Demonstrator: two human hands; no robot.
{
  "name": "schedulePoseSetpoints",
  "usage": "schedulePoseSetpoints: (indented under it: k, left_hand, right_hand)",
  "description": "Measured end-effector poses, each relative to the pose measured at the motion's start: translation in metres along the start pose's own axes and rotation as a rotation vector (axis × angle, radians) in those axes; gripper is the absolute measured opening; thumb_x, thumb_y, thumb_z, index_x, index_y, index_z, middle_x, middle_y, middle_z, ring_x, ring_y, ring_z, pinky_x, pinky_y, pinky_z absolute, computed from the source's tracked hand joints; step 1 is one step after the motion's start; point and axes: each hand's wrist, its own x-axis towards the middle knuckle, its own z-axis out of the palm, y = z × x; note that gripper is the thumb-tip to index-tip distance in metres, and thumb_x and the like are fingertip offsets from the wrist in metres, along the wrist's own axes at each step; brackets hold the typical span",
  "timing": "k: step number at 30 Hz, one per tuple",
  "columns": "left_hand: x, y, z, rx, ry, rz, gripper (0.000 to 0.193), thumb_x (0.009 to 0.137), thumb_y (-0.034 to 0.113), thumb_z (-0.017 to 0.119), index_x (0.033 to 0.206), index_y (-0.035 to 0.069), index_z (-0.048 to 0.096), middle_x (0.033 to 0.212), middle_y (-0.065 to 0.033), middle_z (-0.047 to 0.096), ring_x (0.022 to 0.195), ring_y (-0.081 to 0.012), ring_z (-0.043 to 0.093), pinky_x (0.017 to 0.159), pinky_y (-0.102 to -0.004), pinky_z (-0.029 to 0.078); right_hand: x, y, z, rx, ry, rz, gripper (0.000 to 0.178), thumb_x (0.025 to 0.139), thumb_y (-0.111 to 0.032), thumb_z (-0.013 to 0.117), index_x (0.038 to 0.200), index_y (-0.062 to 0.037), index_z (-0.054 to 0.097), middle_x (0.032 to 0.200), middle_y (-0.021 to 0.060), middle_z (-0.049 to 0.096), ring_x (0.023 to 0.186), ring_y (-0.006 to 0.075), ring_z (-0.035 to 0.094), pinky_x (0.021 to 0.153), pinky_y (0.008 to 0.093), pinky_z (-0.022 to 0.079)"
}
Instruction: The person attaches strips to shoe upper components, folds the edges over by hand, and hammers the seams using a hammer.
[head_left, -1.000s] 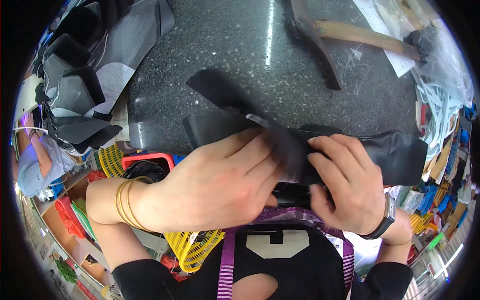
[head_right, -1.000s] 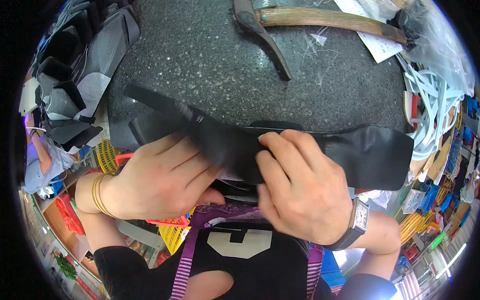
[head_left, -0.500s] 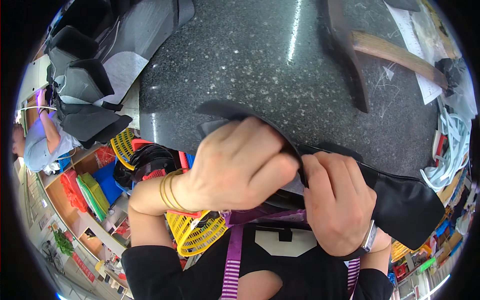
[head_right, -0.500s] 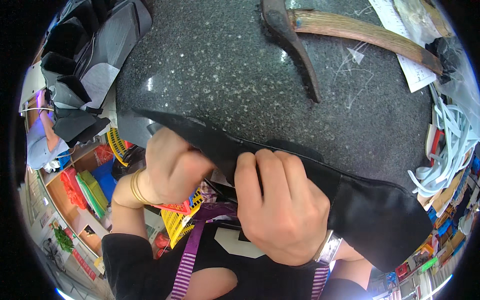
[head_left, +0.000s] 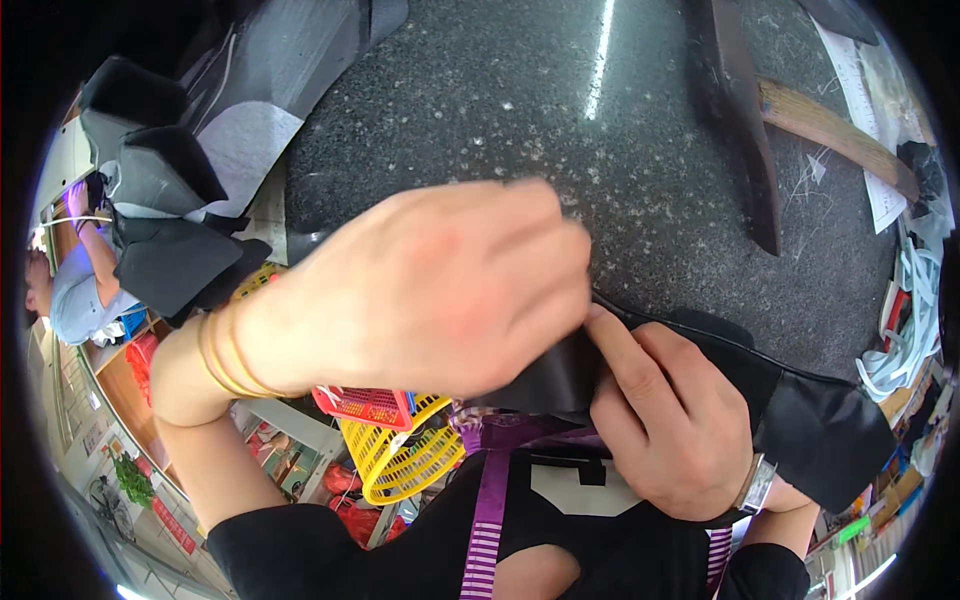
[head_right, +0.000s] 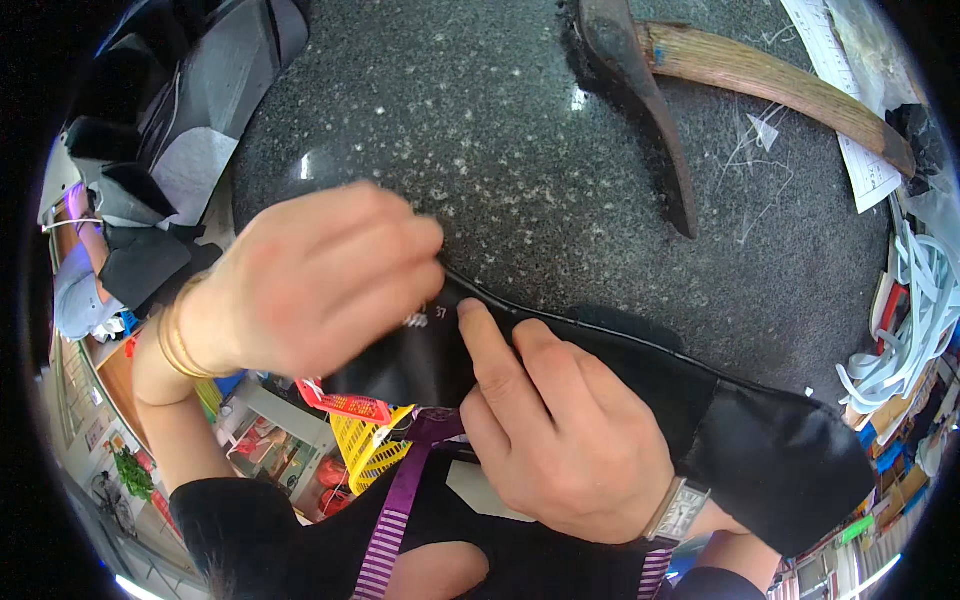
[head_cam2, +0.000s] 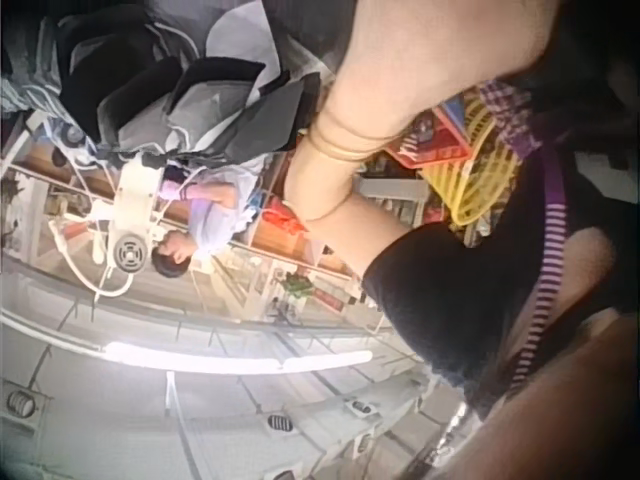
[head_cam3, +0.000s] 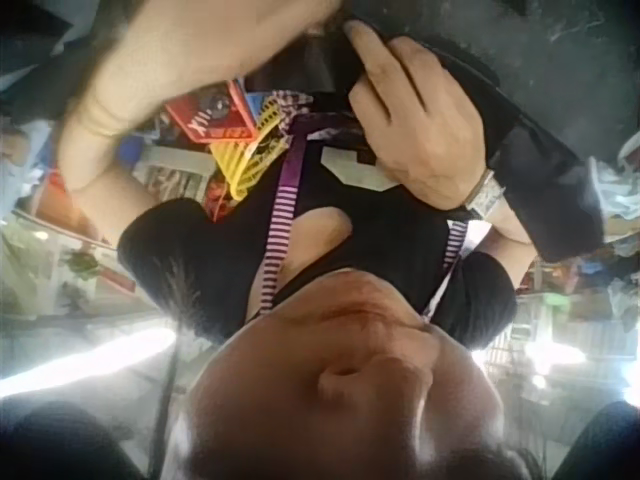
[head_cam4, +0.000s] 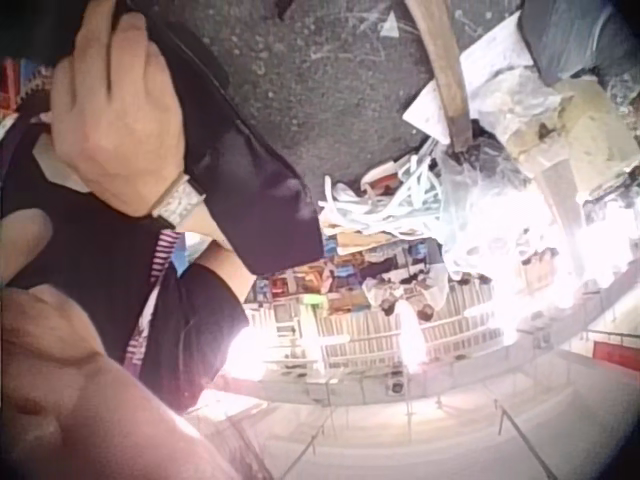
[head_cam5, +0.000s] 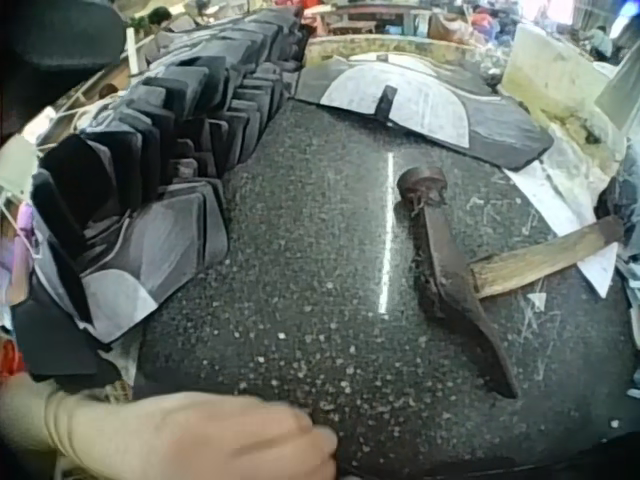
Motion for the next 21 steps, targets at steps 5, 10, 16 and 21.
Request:
schedulePoseSetpoints:
  k: [5,10,16,21]
  left_hand:
    - [-0.017,-0.001,0.003,-0.064,0.016,0.044,0.028,0.057,0.008,0.07,0.083,-0.004,0.064,0.092,-0.013,0.06,0.081,-0.0251,0.062,0.068,-0.0315,0.057]
    - [-0.018,-0.002,-0.006,-0.071,-0.027,-0.129,0.028,0.06,0.011,0.067,0.084,-0.005,0.065,0.095,-0.0137,0.061,0.081,-0.024,0.062,0.065,-0.0303,0.055]
    - [0.004,-0.003,-0.012,0.14,-0.176,0.123,0.024,0.059,0.015,0.061,0.075,-0.004,0.06,0.089,-0.0132,0.059,0.08,-0.0215,0.06,0.064,-0.0276,0.052]
    - [-0.032,0.002,0.003,0.278,0.139,0.101,0.025,0.058,0.013,0.067,0.077,-0.003,0.062,0.095,-0.0129,0.061,0.088,-0.0263,0.062,0.07,-0.0324,0.055]
  right_hand:
    - [0.01,0.001,-0.001,0.086,-0.057,-0.019,0.011,0.063,-0.011,0.059,0.068,-0.0027,0.055,0.117,0.0161,0.063,0.087,0.0222,0.06,0.066,0.0255,0.051]
    - [0.016,-0.004,-0.003,0.015,-0.09,0.012,0.012,0.059,-0.011,0.061,0.064,-0.0053,0.052,0.119,0.0139,0.064,0.086,0.0212,0.06,0.061,0.0261,0.052]
    - [0.019,-0.011,-0.009,-0.021,-0.202,-0.011,0.013,0.062,-0.011,0.062,0.071,-0.0056,0.055,0.123,0.0126,0.061,0.092,0.0214,0.059,0.066,0.0262,0.053]
    - [0.017,-0.009,-0.005,-0.039,-0.151,-0.02,0.013,0.068,-0.01,0.06,0.079,-0.0035,0.058,0.124,0.0139,0.06,0.093,0.0214,0.059,0.067,0.027,0.052]
